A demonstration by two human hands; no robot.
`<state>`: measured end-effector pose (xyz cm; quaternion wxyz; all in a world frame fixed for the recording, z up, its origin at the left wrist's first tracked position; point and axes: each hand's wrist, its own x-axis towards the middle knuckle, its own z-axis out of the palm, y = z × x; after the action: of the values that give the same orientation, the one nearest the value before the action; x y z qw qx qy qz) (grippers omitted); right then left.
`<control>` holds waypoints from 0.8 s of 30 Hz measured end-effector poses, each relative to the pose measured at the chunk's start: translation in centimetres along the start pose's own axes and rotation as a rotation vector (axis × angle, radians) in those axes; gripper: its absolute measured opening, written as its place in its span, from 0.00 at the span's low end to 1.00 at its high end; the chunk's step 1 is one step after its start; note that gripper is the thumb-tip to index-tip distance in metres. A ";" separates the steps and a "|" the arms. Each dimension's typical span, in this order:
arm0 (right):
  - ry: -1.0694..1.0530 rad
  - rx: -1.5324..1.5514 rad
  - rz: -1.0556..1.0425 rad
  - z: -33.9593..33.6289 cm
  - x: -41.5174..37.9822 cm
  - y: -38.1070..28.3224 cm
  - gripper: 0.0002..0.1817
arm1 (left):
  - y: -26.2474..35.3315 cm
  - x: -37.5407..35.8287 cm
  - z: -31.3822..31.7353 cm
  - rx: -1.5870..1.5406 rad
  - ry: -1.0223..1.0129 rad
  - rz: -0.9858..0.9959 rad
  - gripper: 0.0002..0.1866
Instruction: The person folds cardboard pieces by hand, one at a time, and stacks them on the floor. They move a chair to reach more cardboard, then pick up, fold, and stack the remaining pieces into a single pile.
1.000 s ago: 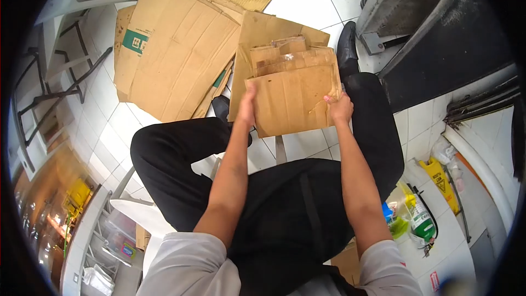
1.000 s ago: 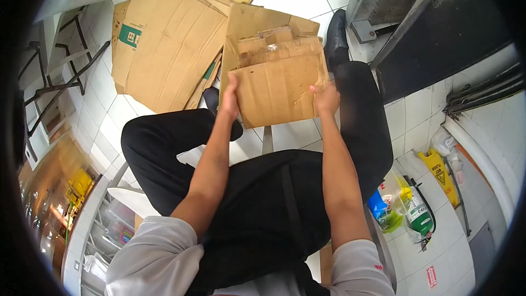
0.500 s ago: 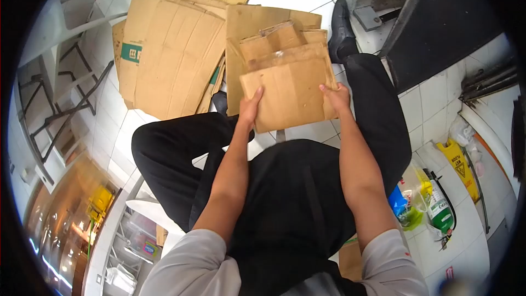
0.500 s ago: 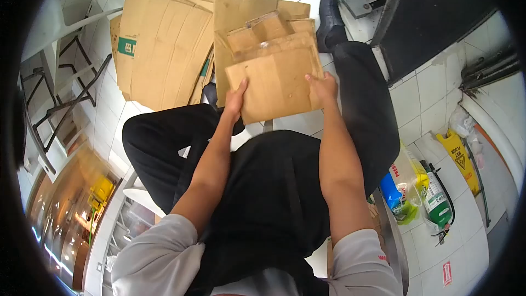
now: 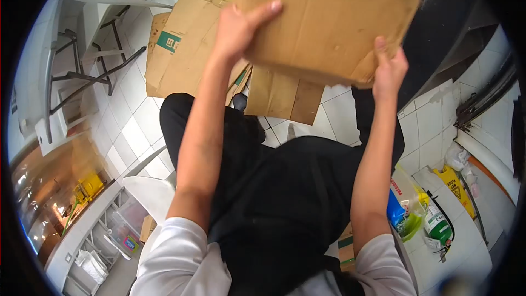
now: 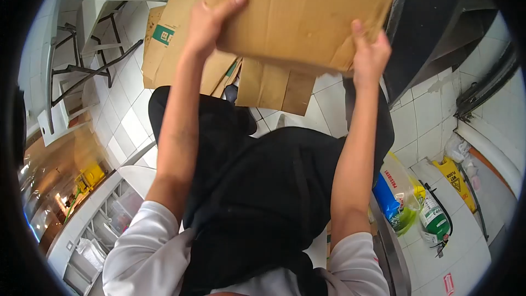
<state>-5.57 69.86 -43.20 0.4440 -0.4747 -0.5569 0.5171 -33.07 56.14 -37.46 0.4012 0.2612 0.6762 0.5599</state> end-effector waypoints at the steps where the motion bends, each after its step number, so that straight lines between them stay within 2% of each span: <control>1: 0.037 0.060 -0.061 0.2 0.4 -2.8 0.23 | 2.6 0.5 -0.2 0.026 0.010 0.115 0.29; 2: 0.072 0.119 -0.121 0.2 0.7 -5.1 0.23 | 4.9 0.4 -0.4 0.050 0.021 0.228 0.28; 4: 0.080 0.123 -0.222 -0.4 0.9 -8.2 0.25 | 8.8 -1.0 -0.9 -0.093 -0.058 0.338 0.29; 5: 0.108 0.189 -0.253 -0.5 0.3 -9.9 0.25 | 9.2 -1.5 -1.4 -0.148 -0.135 0.449 0.25; 7: 0.169 0.219 -0.312 -0.9 -1.2 -10.4 0.26 | 5.9 -2.4 -3.1 -0.073 -0.117 0.407 0.27; 10: 0.177 0.081 -0.198 -0.7 -5.2 -5.1 0.28 | -3.9 -4.6 -2.6 0.116 0.051 0.248 0.30; 11: 0.176 -0.087 -0.179 -0.8 -6.6 -0.6 0.28 | -8.5 -5.6 -2.5 0.212 0.126 0.129 0.32; 12: 0.206 -0.247 -0.089 -0.3 -9.0 3.2 0.27 | -14.6 -6.4 -2.7 0.156 0.139 0.008 0.33; 13: 0.190 -0.287 0.042 0.0 -11.1 8.4 0.26 | -19.0 -8.0 -2.6 0.216 0.210 -0.082 0.33; 14: 0.193 -0.474 0.181 0.2 -13.5 13.0 0.29 | -23.1 -9.7 -2.5 0.278 0.280 -0.166 0.33; 16: 0.142 -0.724 0.517 0.7 -16.7 16.7 0.32 | -34.5 -10.9 -4.0 0.399 0.235 -0.331 0.33; 17: 0.112 -0.859 0.692 0.8 -17.1 17.7 0.32 | -33.7 -11.1 -3.5 0.401 0.229 -0.332 0.33; 19: 0.133 -0.877 0.764 0.9 -16.9 17.9 0.32 | -29.3 -10.8 -2.3 0.603 0.172 -0.456 0.34; 20: 0.147 -0.896 0.833 1.1 -16.7 17.7 0.32 | -27.6 -10.0 -2.5 0.608 0.173 -0.470 0.34; 22: 0.113 -0.918 0.826 0.9 -14.6 17.2 0.32 | -25.8 -8.4 -2.8 0.417 -0.051 -0.542 0.29; 23: 0.097 -0.926 0.793 0.8 -12.5 16.8 0.32 | -26.5 -7.6 -3.8 0.098 -0.158 -0.572 0.32; 24: 0.029 -0.922 0.735 0.2 -10.7 16.4 0.32 | -26.2 -7.2 -3.8 0.098 -0.162 -0.587 0.32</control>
<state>-3.00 59.51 -59.63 -0.0090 -0.7876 -0.5169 0.3353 -29.85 42.13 -60.77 0.5852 0.1175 0.7149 0.3643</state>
